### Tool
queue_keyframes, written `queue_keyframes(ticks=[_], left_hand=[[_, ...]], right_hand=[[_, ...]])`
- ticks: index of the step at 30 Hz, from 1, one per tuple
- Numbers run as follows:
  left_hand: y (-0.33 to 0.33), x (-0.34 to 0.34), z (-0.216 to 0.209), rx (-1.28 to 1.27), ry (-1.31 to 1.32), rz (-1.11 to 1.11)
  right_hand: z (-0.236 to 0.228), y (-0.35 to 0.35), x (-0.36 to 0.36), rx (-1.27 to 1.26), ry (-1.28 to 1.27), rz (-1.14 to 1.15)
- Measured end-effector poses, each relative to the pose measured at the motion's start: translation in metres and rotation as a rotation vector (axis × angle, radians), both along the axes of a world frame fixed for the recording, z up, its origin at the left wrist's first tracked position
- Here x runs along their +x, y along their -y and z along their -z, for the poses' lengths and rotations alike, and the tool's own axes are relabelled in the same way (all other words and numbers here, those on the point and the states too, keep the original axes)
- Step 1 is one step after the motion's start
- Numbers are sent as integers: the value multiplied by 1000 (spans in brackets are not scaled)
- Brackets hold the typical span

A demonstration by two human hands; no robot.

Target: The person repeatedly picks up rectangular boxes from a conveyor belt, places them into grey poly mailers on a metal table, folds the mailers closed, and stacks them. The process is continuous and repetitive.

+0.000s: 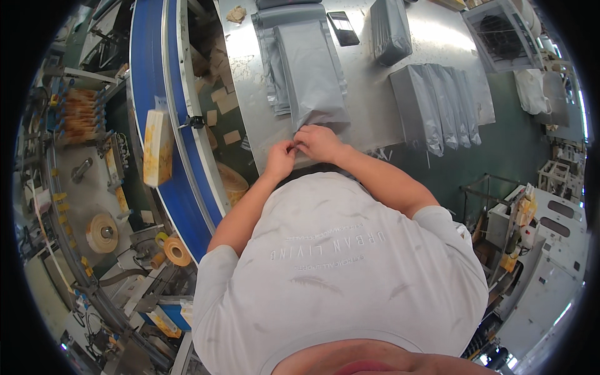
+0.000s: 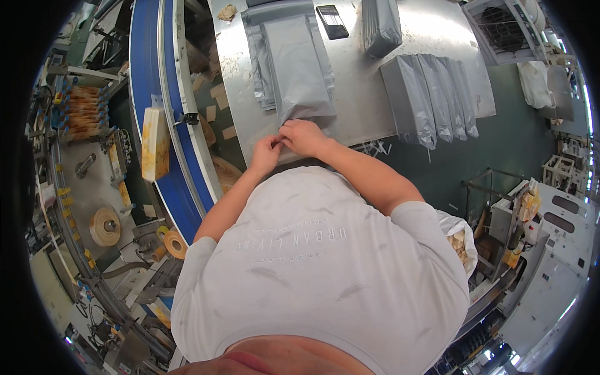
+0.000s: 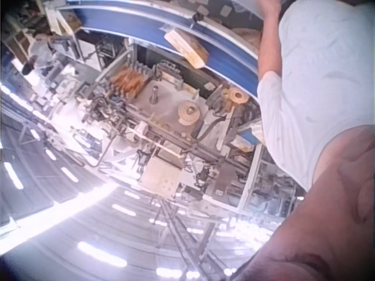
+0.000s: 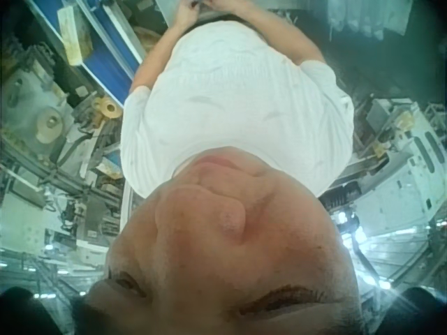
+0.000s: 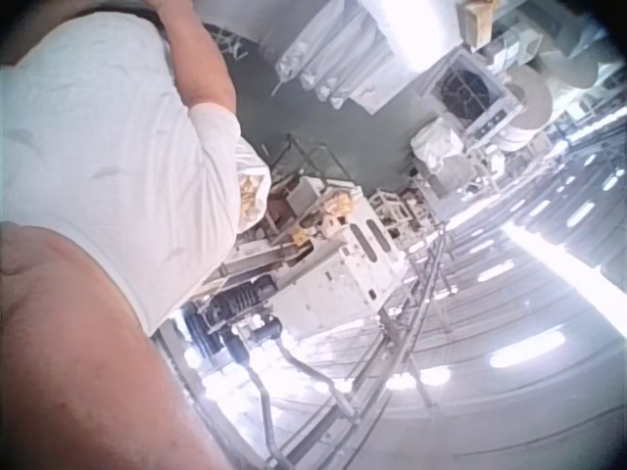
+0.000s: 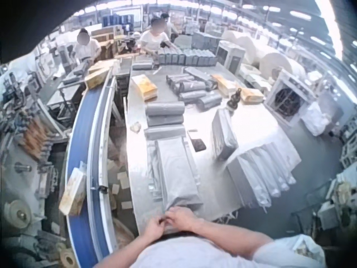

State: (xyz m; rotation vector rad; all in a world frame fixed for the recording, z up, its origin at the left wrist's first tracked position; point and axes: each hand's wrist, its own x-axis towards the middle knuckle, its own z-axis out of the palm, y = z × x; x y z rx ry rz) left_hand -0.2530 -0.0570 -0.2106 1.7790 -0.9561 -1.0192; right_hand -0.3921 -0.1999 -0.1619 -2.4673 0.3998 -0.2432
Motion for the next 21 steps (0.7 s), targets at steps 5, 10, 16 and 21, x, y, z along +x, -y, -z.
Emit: queue_keyframes(ticks=[5, 10, 16, 21], left_hand=[[-4, 1, 20, 49, -99, 56], [-9, 4, 4, 138, -108, 37], [16, 27, -59, -414, 929, 415], [61, 41, -55, -672, 1111, 791]], right_hand=[[3, -14, -35, -28, -70, -58], [33, -14, -256, 55, -874, 239], [-8, 14, -291, 368, -1240, 83], [-72, 86, -137, -574, -5, -87]])
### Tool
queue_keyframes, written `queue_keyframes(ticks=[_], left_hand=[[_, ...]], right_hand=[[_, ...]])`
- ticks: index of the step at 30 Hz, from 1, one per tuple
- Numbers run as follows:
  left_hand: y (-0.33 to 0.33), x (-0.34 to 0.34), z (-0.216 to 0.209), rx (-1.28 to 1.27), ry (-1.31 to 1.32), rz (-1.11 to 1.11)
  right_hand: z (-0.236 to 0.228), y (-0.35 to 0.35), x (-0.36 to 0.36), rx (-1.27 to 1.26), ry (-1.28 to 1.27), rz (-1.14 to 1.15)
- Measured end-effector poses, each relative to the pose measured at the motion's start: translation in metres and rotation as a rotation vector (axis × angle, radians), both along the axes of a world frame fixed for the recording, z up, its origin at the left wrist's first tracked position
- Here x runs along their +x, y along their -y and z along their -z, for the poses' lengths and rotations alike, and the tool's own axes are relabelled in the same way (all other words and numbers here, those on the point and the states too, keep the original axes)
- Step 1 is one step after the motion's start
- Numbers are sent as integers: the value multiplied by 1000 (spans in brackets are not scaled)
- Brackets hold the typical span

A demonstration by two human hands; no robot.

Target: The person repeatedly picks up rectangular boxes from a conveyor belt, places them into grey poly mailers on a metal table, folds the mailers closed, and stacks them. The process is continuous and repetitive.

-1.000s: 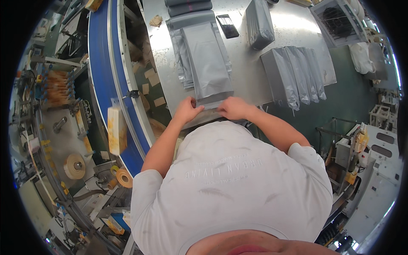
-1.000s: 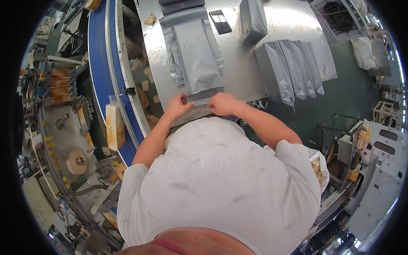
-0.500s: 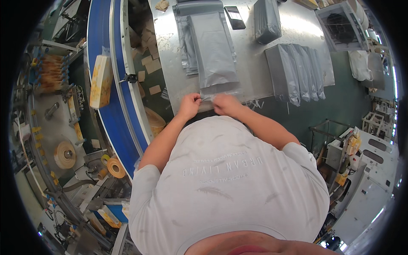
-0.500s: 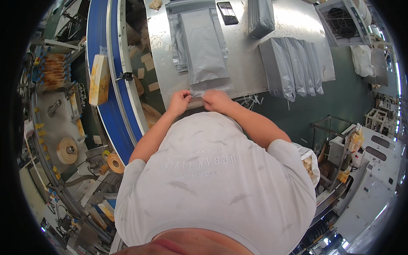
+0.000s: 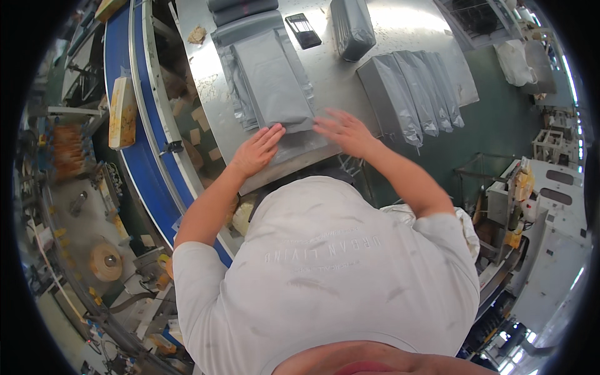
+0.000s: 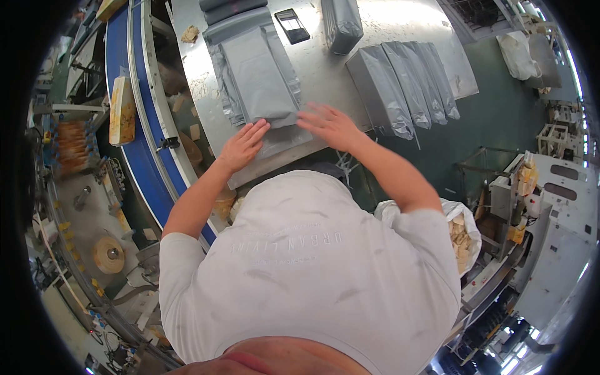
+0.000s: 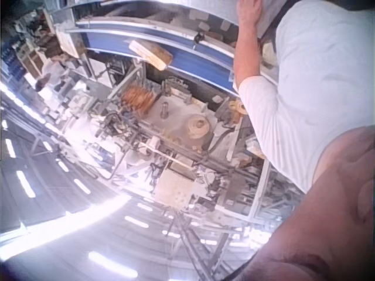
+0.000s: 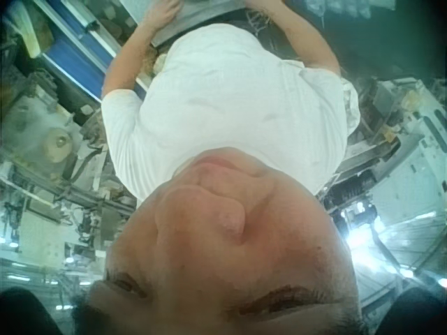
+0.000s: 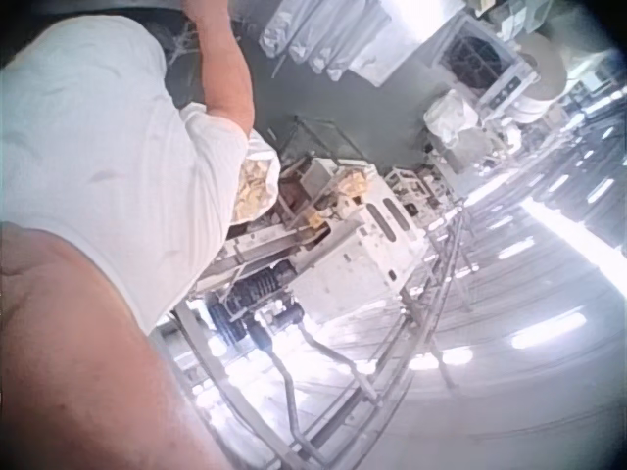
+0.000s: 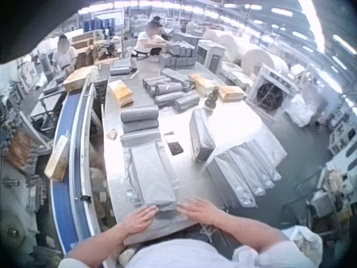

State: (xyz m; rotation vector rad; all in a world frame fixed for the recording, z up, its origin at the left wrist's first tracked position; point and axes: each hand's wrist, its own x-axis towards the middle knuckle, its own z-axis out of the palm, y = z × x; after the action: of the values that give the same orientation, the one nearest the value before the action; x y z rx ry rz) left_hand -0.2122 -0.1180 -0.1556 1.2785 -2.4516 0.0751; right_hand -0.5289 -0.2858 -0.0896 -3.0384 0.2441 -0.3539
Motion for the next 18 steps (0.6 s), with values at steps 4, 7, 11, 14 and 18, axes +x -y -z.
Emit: queue_keyframes(ticks=[4, 7, 11, 14, 18], left_hand=[[10, 14, -7, 55, 76, 68], [13, 23, -10, 98, -71, 8], [36, -3, -4, 486, -760, -785], [53, 8, 58, 498, -1640, -1105], [55, -18, 68, 215, -1236, -1451]], right_hand=[[45, 52, 24, -25, 23, -394], [68, 66, 20, 412, 59, -227], [80, 62, 30, 1361, 172, 591], [82, 56, 81, 1309, 145, 818], [93, 45, 101, 1071, 252, 1057]])
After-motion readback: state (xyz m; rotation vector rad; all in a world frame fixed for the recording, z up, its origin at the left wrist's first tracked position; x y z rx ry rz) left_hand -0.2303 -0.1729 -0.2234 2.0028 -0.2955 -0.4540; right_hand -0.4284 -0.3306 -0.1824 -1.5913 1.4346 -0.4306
